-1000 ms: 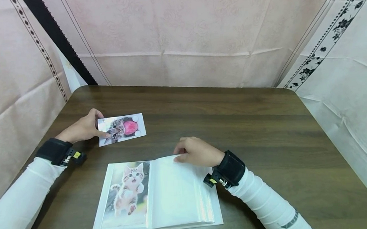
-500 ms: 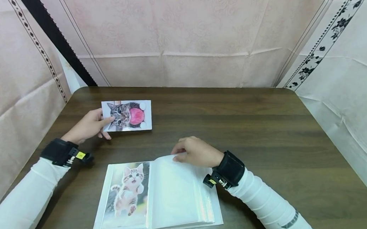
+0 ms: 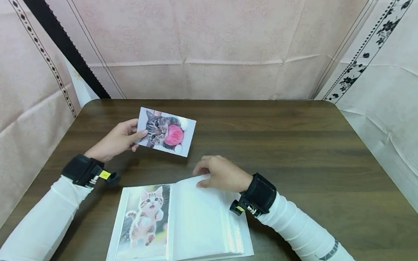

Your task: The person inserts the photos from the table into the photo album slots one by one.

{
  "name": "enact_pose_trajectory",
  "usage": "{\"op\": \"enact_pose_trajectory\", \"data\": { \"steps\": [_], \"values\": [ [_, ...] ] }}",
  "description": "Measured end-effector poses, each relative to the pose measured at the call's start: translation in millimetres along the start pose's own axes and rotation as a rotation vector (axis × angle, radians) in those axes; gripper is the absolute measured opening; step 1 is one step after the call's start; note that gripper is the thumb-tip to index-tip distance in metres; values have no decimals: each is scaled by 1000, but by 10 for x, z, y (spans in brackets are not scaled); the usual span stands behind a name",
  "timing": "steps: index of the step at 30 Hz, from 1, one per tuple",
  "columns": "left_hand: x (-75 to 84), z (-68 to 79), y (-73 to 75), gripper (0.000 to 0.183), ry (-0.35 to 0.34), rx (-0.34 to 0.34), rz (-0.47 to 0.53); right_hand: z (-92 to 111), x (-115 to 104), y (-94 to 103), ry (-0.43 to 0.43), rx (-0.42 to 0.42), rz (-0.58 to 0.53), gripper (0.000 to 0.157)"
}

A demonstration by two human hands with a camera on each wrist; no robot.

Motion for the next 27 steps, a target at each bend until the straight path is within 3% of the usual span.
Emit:
{"op": "enact_pose_trajectory", "data": {
  "steps": [5, 11, 16, 27],
  "values": [
    [108, -44, -55, 41, -32, -3, 6, -15, 9, -48, -1, -5, -13, 27],
    [147, -79, -88, 34, -45, 29, 13, -4, -21, -27, 88, 77, -41, 10],
    [100, -86, -104, 34, -7, 47, 56, 14, -17, -7, 103, 94, -39, 13],
    [21, -33, -145, 35, 59, 40, 103, 46, -3, 6, 47, 78, -19, 12]
  ]
}}
Point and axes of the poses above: each hand's wrist, its own z-axis away from the middle knuckle, its own y-axis out of the back of the hand, x = y × z, the point moved 4 cm from there along -z, towards the middle knuckle, and after that the axes turned 13 degrees about -z, right-handed, at the moved point
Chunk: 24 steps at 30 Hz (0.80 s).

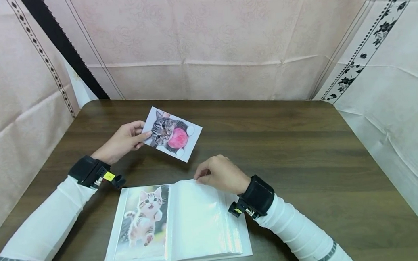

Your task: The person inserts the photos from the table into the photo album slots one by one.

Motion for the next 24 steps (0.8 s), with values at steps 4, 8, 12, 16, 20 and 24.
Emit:
{"op": "enact_pose_trajectory", "data": {
  "steps": [4, 8, 12, 16, 20, 24],
  "values": [
    [0, -1, -25, 35, 12, -7, 8, -3, 9, -7, -50, -30, -10, 8],
    [4, 3, -47, 36, 3, -22, 1, -13, 52, -19, -128, -50, -11, 13],
    [0, 0, -64, 35, -7, -55, 10, -9, 109, -6, -200, -59, 16, 18],
    [-6, -3, -84, 36, -12, -77, 23, -2, 173, 18, -242, -99, 36, 20],
    [-4, 5, -105, 35, -20, -89, 37, 4, 193, 49, -212, -165, 5, 15],
    [-10, 0, -129, 33, -40, -101, 40, 18, 159, 108, -150, -180, -70, 11]
  ]
}}
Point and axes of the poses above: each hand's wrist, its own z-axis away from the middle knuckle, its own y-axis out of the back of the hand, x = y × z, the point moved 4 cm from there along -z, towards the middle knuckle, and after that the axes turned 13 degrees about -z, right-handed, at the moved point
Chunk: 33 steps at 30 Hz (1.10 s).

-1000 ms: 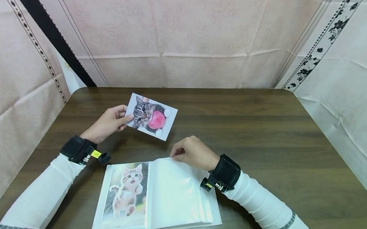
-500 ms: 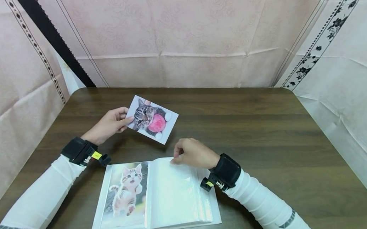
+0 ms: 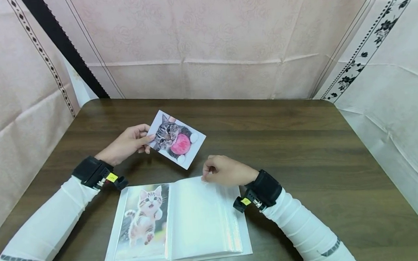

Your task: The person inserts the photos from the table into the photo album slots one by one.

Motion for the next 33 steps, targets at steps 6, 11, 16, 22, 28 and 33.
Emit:
{"op": "enact_pose_trajectory", "data": {
  "steps": [6, 11, 16, 22, 28, 33],
  "values": [
    [1, -11, -42, 32, -23, -12, -13, 31, -37, 47, 68, 3, -62, 16],
    [2, -23, -85, 33, -27, -38, -23, 42, -53, 55, 73, 15, -92, 21],
    [6, -30, -123, 33, -31, -64, -21, 42, -52, 51, 59, 26, -101, 21],
    [26, -14, -154, 28, -41, -95, -7, 42, -58, 54, 51, 48, -100, 20],
    [10, -7, -171, 28, -44, -117, -15, 37, -42, 70, 10, 97, -147, 16],
    [-8, 6, -177, 29, -47, -131, 7, 42, 11, 82, -117, 161, -218, 42]
  ]
}}
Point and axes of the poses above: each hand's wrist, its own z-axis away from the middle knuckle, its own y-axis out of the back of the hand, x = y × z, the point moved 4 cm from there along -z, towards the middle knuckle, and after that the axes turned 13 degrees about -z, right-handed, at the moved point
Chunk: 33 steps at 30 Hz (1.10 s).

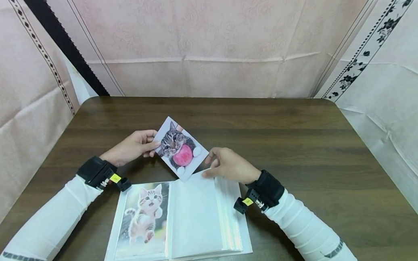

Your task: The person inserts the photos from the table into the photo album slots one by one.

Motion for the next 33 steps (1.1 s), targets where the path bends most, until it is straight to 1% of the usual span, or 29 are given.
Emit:
{"op": "enact_pose_trajectory", "data": {
  "steps": [3, 5, 7, 10, 20, 26, 33],
  "values": [
    [-8, -4, -2, 30, -5, -6, 5, 7, 8, 3, -41, 15, -24, 58],
    [-9, -2, -3, 31, -3, -8, 9, 10, 6, 0, -41, 11, -32, 65],
    [-10, -4, -7, 32, -6, -10, 7, 13, -2, -1, -29, 7, -37, 68],
    [-12, -12, -11, 32, -13, -8, 2, 15, -17, -5, -8, 0, -43, 66],
    [31, -42, 6, 36, -49, -14, -65, 18, -52, -1, 57, -29, -71, 53],
    [12, -54, 5, 36, -78, -33, -73, 16, -44, -14, 71, -32, -77, 54],
    [44, -63, 3, 36, -118, -33, -98, 18, -61, -20, 91, -22, -68, 53]
  ]
}}
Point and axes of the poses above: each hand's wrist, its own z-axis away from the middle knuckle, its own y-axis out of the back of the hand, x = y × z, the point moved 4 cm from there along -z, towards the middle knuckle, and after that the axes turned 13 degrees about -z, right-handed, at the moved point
